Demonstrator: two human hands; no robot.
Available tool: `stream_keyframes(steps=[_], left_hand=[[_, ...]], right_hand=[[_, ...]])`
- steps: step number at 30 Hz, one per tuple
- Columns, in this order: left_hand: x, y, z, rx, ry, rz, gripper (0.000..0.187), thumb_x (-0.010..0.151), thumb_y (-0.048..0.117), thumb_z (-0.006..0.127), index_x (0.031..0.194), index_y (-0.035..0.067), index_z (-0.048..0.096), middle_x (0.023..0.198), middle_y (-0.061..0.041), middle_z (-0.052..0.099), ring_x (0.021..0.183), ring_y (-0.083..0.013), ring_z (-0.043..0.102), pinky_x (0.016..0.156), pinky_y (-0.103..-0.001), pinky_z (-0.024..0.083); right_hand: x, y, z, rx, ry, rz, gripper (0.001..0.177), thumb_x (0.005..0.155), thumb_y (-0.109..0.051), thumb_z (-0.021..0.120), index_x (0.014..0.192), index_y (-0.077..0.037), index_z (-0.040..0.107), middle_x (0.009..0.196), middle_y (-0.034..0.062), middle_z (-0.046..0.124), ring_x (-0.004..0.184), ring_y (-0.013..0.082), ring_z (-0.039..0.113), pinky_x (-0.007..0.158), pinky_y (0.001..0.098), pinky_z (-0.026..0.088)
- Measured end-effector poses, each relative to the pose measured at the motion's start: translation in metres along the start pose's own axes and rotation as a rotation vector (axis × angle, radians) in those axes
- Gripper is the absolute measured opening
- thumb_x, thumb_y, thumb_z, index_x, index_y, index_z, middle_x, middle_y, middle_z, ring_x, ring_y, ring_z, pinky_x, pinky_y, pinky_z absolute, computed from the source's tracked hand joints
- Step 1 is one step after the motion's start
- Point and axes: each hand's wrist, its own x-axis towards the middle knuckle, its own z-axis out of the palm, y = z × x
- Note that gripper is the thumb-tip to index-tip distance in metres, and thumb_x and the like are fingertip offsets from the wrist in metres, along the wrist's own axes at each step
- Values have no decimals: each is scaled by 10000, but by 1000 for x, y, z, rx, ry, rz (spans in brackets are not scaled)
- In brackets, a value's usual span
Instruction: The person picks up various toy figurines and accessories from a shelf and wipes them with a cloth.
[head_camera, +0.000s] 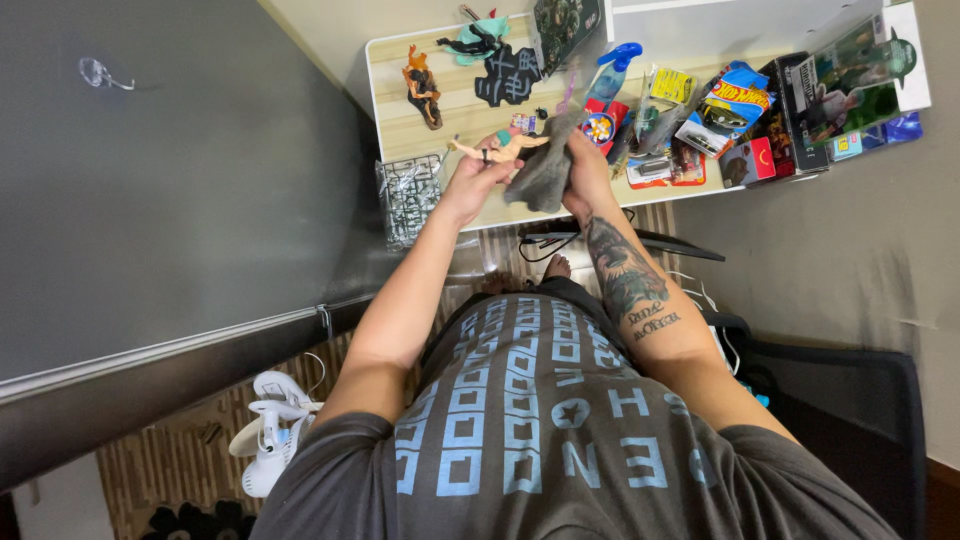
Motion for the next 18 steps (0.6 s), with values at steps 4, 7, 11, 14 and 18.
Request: stream_keyframes(steps=[4,7,11,14,18], left_hand=[[-1,1,-1,17,-6,38,555,1016,26,626,1547,80,475,1405,-58,625,1144,-158,647,862,-281,509],[-1,4,-7,-173,26,16,552,1029,26,619,1559,62,469,1404,-82,620,1175,-163,649,903,-295,528],[1,-1,-5,-80,13,17,558,1015,57,634,1545,75,460,1369,-53,645,1140,-155,669,886,-286,511],[5,-19,0,41,58,39,530,1004,91,643,1510,88,486,1298,-37,680,1080,-149,685,835,-283,507],[13,-44,-13,-105,186,37,274,1084,130,644,1324,-2,651,1243,-76,727,1092,-175,698,838,-294,517]], right_hand=[[-5,-12,6,262,58,124,408,1046,-358,502,1316,-65,593,1210,120,689,1114,264,676,1019,441,541],[-11,-19,6,330,142,157,500,984,-461,445,1246,-68,612,1161,123,714,1072,281,691,959,457,558],[-9,-6,-3,220,2,169,406,1087,-367,490,1315,-47,594,1211,133,686,1121,280,661,1020,449,539],[-7,3,-4,24,-43,168,387,1063,-285,519,1311,5,585,1213,156,681,1122,306,655,993,488,532],[-10,2,-1,141,30,287,416,1019,-286,480,1297,4,585,1206,180,688,1111,324,670,1004,499,538]])
